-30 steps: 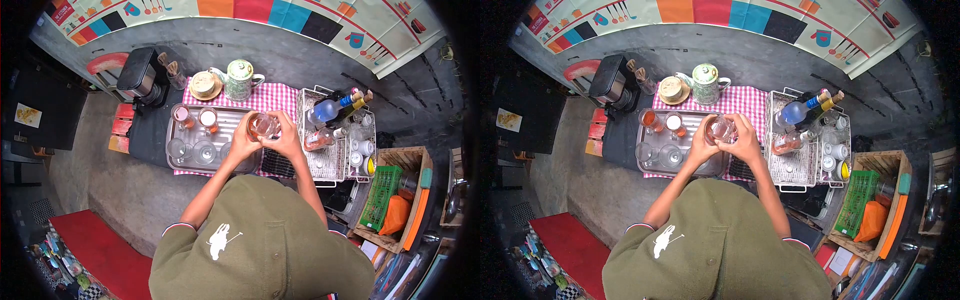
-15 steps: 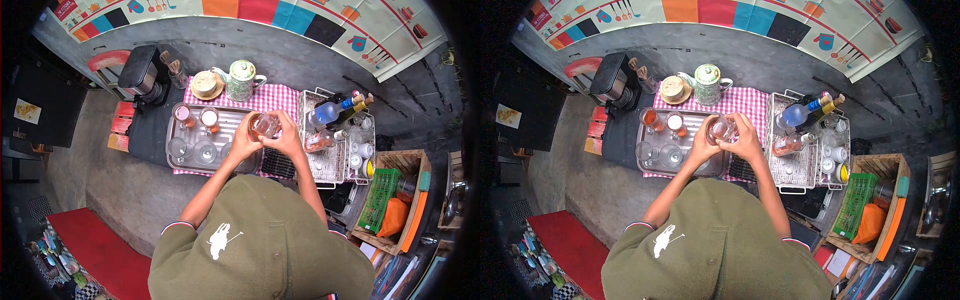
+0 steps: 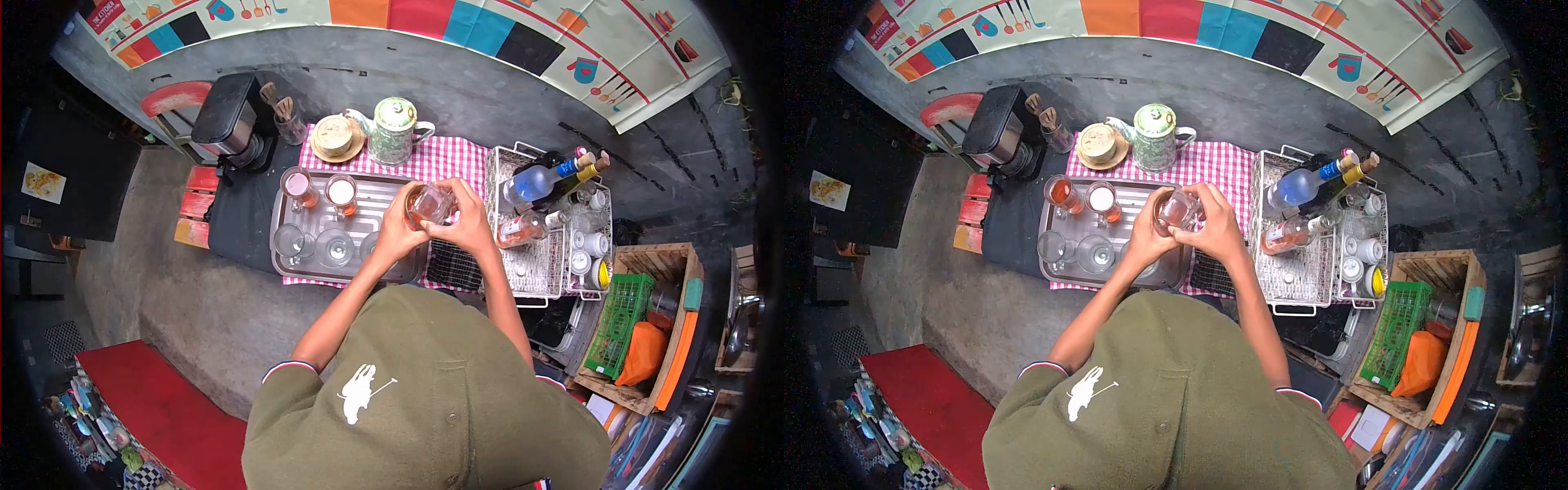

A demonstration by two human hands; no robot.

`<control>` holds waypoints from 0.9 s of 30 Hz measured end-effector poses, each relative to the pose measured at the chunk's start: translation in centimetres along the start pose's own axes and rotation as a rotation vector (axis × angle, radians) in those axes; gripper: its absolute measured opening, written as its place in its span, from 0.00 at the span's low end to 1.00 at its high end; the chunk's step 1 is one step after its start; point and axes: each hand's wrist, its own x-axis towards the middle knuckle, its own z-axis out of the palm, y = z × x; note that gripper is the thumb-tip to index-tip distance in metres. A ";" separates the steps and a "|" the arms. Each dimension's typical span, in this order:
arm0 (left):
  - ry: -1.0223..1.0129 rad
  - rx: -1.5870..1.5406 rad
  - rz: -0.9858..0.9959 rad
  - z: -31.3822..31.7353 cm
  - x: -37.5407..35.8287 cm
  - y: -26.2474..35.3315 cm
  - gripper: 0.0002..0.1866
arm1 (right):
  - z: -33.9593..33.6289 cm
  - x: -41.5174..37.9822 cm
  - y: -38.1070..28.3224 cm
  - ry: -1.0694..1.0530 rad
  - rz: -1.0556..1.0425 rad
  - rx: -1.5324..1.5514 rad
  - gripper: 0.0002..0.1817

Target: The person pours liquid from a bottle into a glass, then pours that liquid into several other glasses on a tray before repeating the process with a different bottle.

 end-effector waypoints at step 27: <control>-0.011 -0.088 -0.039 -0.1 -0.1 -1.2 0.44 | 0.3 0.4 0.2 -0.018 -0.057 -0.006 0.33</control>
